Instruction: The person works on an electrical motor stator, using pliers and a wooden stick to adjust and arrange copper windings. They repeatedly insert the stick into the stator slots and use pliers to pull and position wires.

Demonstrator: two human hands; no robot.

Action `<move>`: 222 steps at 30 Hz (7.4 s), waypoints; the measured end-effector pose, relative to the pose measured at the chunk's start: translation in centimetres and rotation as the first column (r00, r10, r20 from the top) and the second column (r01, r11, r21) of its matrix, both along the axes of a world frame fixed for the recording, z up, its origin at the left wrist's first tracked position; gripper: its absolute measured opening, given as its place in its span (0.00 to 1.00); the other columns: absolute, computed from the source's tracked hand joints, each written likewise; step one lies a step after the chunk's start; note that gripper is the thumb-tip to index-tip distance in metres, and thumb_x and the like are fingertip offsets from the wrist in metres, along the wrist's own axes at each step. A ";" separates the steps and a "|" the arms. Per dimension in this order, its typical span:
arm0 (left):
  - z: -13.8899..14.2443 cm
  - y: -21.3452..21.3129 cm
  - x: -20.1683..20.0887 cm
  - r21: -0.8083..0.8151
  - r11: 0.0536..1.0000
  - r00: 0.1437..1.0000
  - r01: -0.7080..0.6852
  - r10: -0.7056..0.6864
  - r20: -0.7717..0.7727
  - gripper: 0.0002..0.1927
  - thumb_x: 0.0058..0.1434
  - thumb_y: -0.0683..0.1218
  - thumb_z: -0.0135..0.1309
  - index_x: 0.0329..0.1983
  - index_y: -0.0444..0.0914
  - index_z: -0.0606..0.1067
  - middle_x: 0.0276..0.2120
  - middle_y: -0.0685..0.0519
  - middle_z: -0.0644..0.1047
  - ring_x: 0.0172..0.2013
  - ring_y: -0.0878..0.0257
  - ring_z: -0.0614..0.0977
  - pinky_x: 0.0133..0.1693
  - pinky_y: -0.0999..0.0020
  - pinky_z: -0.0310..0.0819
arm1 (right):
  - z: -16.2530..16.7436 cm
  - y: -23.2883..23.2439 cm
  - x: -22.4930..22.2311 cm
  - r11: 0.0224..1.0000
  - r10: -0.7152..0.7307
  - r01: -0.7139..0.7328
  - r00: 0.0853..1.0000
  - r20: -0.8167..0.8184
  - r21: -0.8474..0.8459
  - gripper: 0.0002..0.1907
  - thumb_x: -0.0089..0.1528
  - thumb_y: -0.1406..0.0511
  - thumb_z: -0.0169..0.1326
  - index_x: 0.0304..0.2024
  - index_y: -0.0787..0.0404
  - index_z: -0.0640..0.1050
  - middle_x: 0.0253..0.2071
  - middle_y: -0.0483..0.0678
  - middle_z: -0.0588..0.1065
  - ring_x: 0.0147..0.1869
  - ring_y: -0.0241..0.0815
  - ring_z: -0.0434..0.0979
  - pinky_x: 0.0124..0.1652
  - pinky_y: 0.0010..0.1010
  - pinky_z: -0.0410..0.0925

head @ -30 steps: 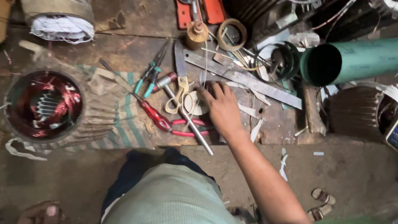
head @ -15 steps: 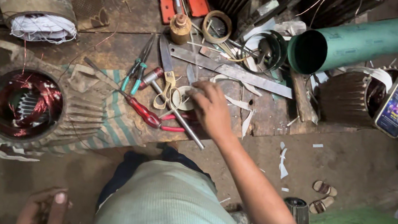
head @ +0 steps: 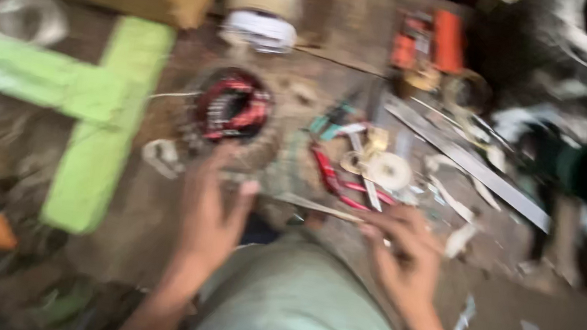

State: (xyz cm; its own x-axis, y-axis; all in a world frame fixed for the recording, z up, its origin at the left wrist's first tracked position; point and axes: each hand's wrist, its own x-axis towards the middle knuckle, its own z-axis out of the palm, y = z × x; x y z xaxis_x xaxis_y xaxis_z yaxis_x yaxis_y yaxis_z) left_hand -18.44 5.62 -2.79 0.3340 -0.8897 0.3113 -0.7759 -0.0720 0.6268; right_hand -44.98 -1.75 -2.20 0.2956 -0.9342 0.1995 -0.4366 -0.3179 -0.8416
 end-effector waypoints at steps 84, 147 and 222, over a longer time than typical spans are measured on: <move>-6.2 -8.7 -7.8 0.031 0.979 0.951 0.203 -0.190 -0.244 0.08 0.59 0.46 0.58 0.42 0.41 0.78 0.42 0.49 0.79 0.37 0.47 0.83 0.38 0.53 0.79 | -6.8 -0.6 -3.5 0.456 0.027 -0.210 0.974 0.223 0.864 0.17 0.63 0.53 0.57 0.33 0.61 0.74 0.20 0.41 0.66 0.23 0.34 0.63 0.25 0.27 0.56; 9.0 -3.7 4.7 -0.352 0.663 0.583 0.660 -0.748 -0.317 0.12 0.66 0.48 0.59 0.35 0.34 0.78 0.30 0.47 0.79 0.32 0.50 0.82 0.37 0.58 0.78 | 9.5 7.2 11.2 0.978 -0.180 0.200 0.684 0.707 0.055 0.09 0.73 0.72 0.52 0.53 0.66 0.67 0.49 0.55 0.71 0.52 0.55 0.82 0.52 0.52 0.80; 3.3 -7.3 5.0 -0.385 0.531 0.568 0.755 -0.823 -0.021 0.14 0.65 0.38 0.53 0.54 0.36 0.70 0.37 0.47 0.74 0.37 0.50 0.76 0.39 0.55 0.73 | 3.5 3.0 9.9 0.966 -0.192 0.069 0.833 0.518 0.248 0.10 0.59 0.74 0.66 0.35 0.67 0.75 0.36 0.49 0.75 0.41 0.38 0.76 0.41 0.27 0.70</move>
